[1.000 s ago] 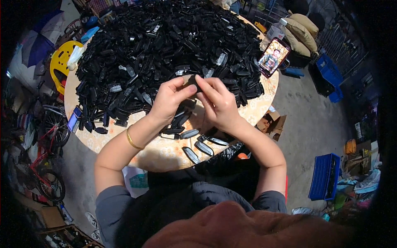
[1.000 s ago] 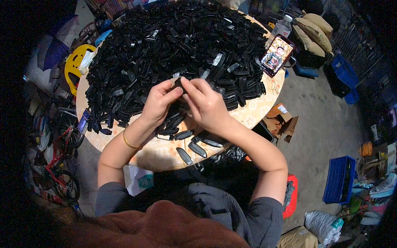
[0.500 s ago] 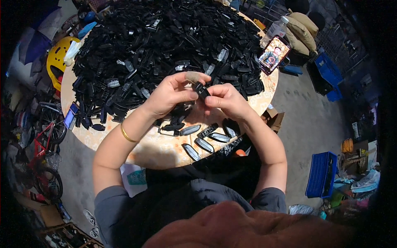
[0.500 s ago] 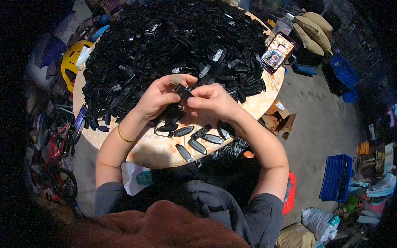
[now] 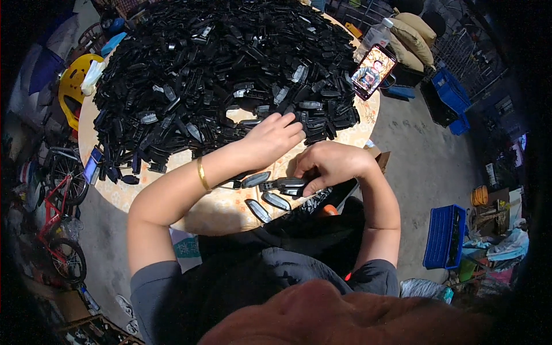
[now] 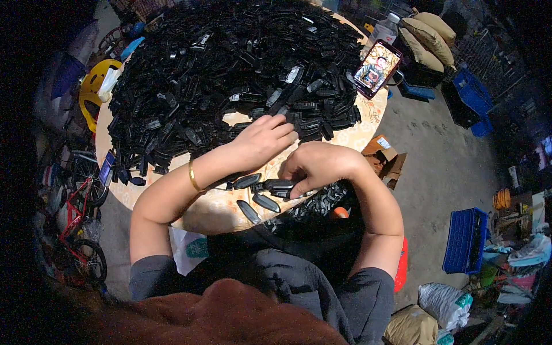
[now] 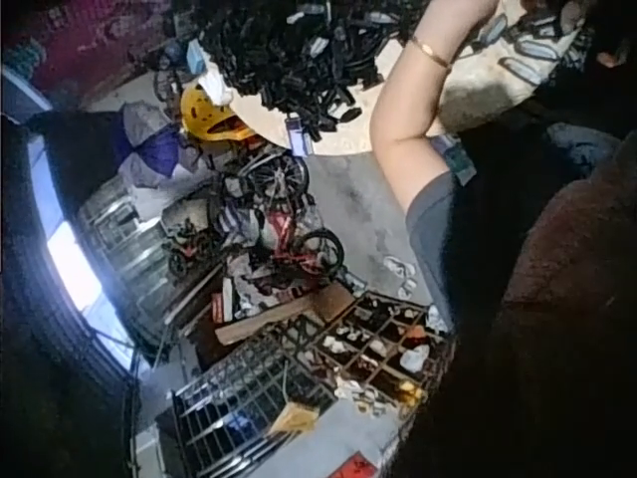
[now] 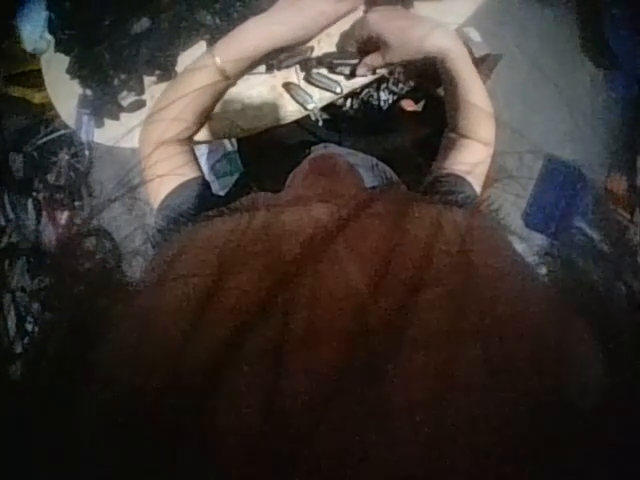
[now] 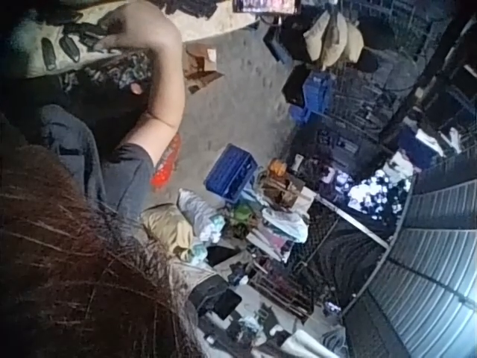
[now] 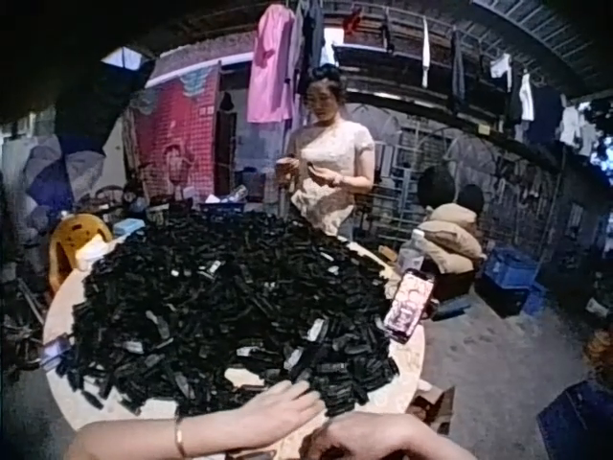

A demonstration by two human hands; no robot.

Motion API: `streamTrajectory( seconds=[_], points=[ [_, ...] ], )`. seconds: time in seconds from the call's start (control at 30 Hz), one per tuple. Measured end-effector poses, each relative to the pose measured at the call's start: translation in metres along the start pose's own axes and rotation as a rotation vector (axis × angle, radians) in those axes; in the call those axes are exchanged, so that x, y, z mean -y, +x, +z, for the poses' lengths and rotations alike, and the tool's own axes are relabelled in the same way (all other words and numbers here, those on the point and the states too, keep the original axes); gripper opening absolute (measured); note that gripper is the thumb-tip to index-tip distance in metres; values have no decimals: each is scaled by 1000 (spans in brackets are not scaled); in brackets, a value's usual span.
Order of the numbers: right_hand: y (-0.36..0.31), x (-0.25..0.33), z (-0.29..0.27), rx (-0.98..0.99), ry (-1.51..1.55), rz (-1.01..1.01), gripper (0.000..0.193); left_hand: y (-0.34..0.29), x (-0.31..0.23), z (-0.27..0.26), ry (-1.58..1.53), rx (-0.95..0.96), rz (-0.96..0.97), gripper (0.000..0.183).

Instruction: The person repeatedly picks up plastic components from a pile on the table, fits and snaps the pieces together by hand, and places the assembled parts onto the table.

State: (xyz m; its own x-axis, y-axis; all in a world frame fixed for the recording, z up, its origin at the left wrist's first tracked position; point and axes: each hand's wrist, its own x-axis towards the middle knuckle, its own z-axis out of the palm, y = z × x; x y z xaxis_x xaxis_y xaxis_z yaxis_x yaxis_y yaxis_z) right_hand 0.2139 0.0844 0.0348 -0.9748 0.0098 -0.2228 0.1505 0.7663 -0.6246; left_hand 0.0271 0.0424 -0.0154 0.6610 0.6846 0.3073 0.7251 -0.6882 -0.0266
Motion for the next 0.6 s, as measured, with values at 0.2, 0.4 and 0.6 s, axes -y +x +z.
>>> streamTrajectory(
  seconds=[0.2, 0.4, 0.6],
  points=[
    [-14, -8, -19, -279, 53, 70, 22, -5, 8, -2, 187, -54, -46, 13],
    [14, -23, 2, -796, -213, -12, 19, -28, 24, -29, -873, -422, -565, 14],
    [64, -18, 30, -778, -430, -3, 23, -56, 47, -36, -1844, -670, -916, 28]
  ],
)
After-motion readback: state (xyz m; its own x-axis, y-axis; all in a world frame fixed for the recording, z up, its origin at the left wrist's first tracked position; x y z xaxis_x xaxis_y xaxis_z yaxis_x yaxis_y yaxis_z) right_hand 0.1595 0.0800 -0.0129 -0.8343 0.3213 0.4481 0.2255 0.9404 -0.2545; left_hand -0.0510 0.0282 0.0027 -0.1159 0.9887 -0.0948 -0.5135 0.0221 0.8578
